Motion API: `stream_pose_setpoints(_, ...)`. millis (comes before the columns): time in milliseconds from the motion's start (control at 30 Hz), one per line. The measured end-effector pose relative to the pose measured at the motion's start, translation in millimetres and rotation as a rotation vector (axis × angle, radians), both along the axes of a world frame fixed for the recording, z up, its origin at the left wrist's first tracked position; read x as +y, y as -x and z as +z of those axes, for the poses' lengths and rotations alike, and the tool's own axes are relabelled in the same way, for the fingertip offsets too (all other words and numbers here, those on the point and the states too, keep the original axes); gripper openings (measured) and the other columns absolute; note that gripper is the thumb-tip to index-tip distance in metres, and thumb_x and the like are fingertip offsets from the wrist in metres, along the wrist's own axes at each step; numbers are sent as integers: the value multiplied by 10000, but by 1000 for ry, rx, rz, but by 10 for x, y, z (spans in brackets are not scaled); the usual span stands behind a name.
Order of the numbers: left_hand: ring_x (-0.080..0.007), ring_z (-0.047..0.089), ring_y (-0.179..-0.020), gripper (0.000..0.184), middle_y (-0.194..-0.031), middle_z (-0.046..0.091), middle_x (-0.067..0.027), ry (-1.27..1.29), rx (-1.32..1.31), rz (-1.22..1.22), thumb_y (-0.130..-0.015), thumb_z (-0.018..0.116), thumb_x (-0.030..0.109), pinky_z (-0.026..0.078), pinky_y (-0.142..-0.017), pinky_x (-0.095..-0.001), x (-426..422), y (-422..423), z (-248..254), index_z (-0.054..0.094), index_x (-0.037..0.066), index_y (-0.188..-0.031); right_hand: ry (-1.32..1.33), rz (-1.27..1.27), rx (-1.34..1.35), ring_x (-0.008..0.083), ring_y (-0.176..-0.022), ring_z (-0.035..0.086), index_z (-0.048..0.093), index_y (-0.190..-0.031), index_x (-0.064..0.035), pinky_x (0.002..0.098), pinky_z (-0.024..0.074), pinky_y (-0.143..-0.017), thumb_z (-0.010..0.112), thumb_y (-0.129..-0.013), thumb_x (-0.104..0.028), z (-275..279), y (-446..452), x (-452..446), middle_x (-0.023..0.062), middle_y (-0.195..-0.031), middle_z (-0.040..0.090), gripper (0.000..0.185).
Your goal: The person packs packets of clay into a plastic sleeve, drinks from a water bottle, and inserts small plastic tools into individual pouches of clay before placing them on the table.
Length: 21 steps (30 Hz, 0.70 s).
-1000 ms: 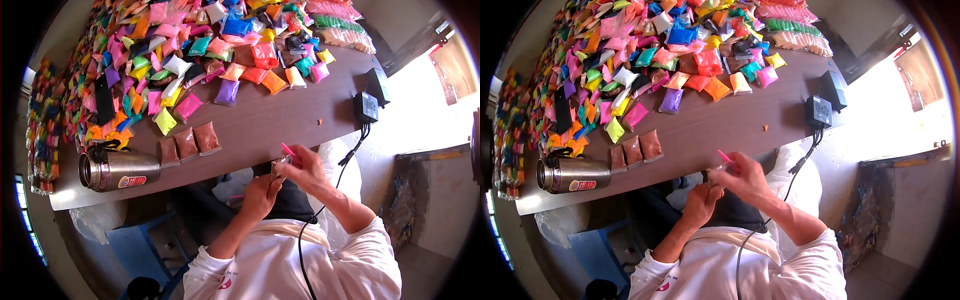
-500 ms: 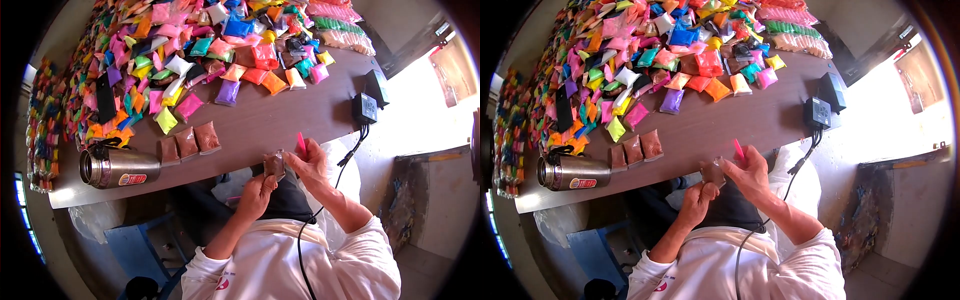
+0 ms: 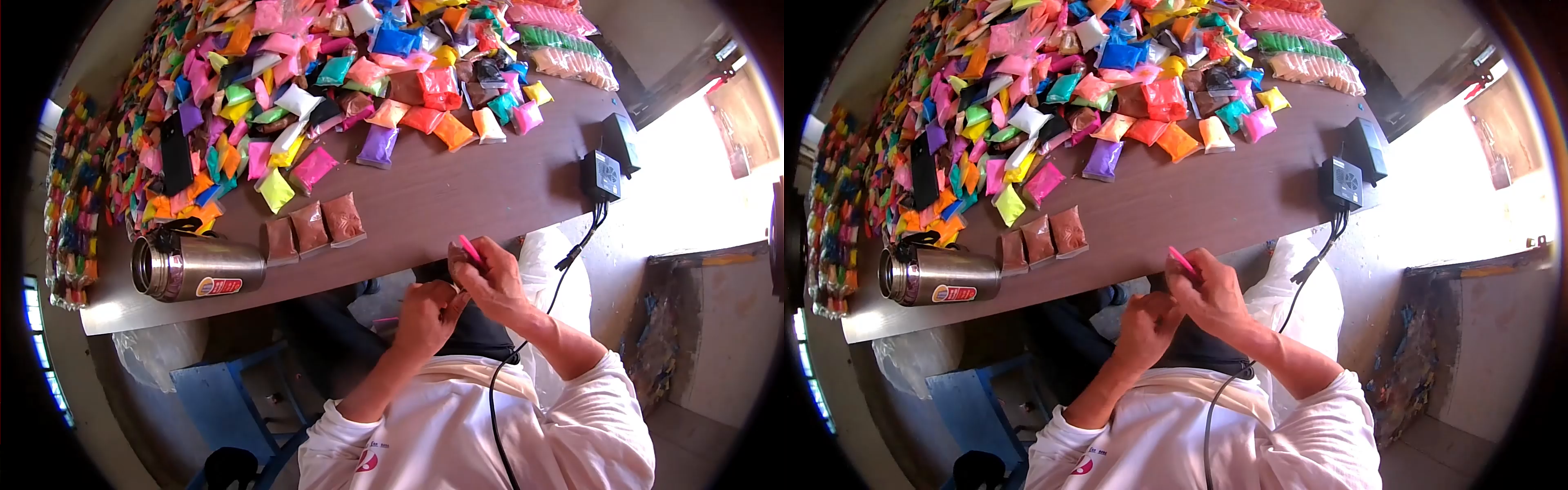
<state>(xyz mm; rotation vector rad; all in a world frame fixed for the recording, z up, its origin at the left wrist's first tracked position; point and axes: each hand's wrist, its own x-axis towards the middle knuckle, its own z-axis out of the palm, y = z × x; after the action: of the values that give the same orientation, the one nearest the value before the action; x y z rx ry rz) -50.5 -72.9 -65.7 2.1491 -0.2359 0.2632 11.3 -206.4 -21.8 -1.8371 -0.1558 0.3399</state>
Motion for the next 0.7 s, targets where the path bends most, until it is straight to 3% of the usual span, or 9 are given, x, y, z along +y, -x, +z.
stream_pose_setpoints(100,-225,564,-604,173,-677,602,-77,256,280,-45,-850,669,164,431,-579,-310,80,58,23,605,20,-780,-230,-15,12,81,-709,510,565,-957,34,261,462,-648,579,-890,-138,-206,-75,-105,12,-755,559,185)
stream_pose_setpoints(167,-137,552,-642,335,-696,592,-26,711,502,-16,-920,613,326,415,-622,-253,79,142,-116,610,20,-784,-343,21,131,83,-738,495,564,-996,21,249,454,-669,558,-918,-143,-120,-90,-154,-15,-791,539,182)
stream_pose_setpoints(200,-137,552,-642,335,-696,592,-26,710,501,-17,-920,613,326,415,-622,-253,78,137,-99,610,20,-784,-388,60,149,85,-740,498,560,-1001,20,246,454,-673,553,-930,-151,-119,-103,-160,-16,-794,540,185)
stream_pose_setpoints(267,-89,517,-674,458,-711,576,-15,1007,529,-44,-963,511,420,418,-646,-240,83,123,-50,614,25,-756,-433,100,169,88,-742,501,556,-1006,19,243,455,-676,549,-941,-159,-125,-121,-175,-17,-796,541,189)
stream_pose_setpoints(367,-101,528,-675,529,-713,585,-40,989,531,-57,-979,442,462,424,-658,-235,108,104,-100,613,22,-739,-426,210,329,94,-755,508,559,-998,19,236,454,-682,551,-960,-214,-88,-122,-153,-10,-808,543,237)
stream_pose_setpoints(467,-112,539,-683,565,-719,589,-44,922,486,-5,-992,395,470,431,-656,-248,82,63,-86,602,17,-725,-652,297,451,103,-726,507,549,-1037,18,242,447,-656,539,-972,-261,-58,-108,-70,1,-801,550,286)
stream_pose_setpoints(567,-123,547,-676,578,-697,586,-50,887,478,65,-996,386,465,440,-652,-260,70,31,-83,589,14,-698,-424,226,195,146,-676,504,526,-1069,13,283,433,-614,501,-988,-281,-305,-136,-107,47,-765,564,306)
stream_pose_setpoints(633,-124,546,-661,577,-678,581,-52,874,492,118,-998,386,460,444,-641,-262,68,19,-110,580,12,-690,81,101,-113,178,-656,488,501,-1060,11,330,424,-610,475,-996,-282,-67,-173,-132,110,-736,551,301)
stream_pose_setpoints(700,-125,545,-645,577,-658,577,-54,861,504,173,-999,386,454,447,-630,-263,65,1,-170,571,9,-681,181,74,-131,246,-631,512,476,-1023,-4,378,413,-591,455,-999,-251,-26,-215,-148,153,-713,528,249)
